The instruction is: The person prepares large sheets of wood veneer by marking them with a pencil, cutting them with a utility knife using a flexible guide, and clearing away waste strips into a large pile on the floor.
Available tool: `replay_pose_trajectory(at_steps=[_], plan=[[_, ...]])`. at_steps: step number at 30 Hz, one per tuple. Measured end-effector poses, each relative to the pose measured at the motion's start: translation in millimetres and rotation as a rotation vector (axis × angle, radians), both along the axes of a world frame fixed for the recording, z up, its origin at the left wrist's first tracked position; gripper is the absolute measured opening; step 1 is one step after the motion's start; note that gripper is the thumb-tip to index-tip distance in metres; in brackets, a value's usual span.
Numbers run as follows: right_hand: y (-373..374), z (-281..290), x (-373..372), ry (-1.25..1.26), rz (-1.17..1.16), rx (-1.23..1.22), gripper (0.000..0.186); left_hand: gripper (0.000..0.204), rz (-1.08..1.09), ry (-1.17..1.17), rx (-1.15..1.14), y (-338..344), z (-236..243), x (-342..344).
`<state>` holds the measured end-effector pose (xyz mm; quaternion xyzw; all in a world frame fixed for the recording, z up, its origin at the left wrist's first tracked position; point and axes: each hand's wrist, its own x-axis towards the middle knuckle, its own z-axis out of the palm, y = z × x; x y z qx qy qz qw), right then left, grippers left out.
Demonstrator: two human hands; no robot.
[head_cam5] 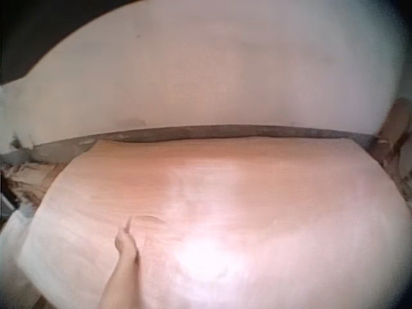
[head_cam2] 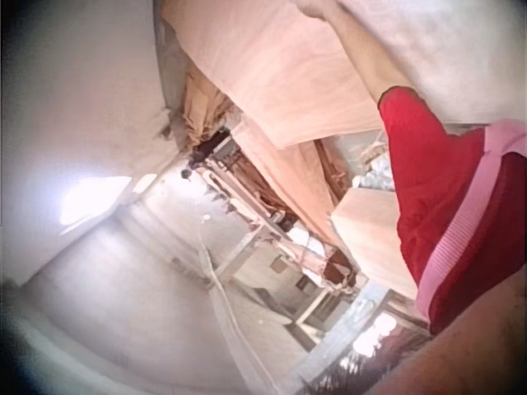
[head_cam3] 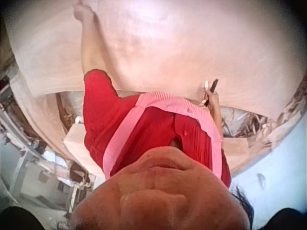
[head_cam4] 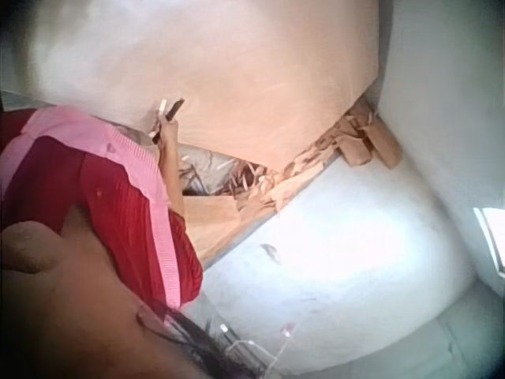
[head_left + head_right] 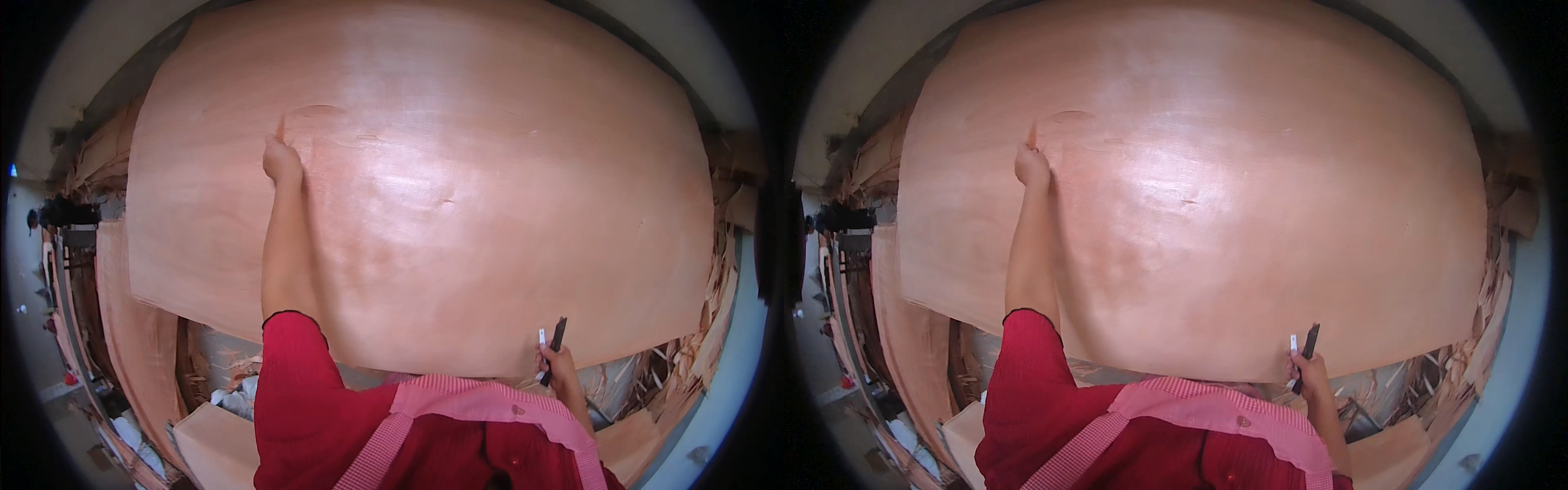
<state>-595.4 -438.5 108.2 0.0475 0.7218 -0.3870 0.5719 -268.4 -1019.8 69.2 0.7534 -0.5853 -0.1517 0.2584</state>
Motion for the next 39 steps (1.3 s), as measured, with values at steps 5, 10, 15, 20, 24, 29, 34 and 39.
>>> replay_pose_trajectory(at_steps=[5, 10, 15, 20, 24, 29, 34, 39], plan=[[-10, -3, -4, -0.031, -0.070, -0.061, 0.011, 0.041, -0.714, 0.061, -0.096, 53, 24, -77], [-6, -12, -8, -0.055, -0.081, -0.082, 0.010, 0.025, -0.844, -0.243, -0.168, 64, -2, -89], [-2, -10, -7, -0.019, -0.068, -0.070, 0.010, 0.008, -0.872, -0.316, -0.512, 75, 4, -103], [-7, -7, -4, -0.021, -0.060, -0.095, 0.010, 0.010, -0.558, 0.096, -0.210, 83, 15, -94], [-11, 1, -1, -0.011, -0.048, -0.122, 0.010, 0.015, -0.129, 0.934, -0.061, 83, 42, -74], [-11, 1, 6, 0.015, -0.171, -0.109, 0.013, 0.016, -0.875, -0.259, 0.348, 117, 38, 41], [-10, -5, 3, 0.080, -0.189, -0.104, 0.011, 0.046, -1.817, 0.435, 1.389, 264, 62, 24], [-13, 4, 12, 0.036, -0.223, -0.135, 0.011, 0.032, -1.461, -0.248, -0.391, 212, 61, -182]])
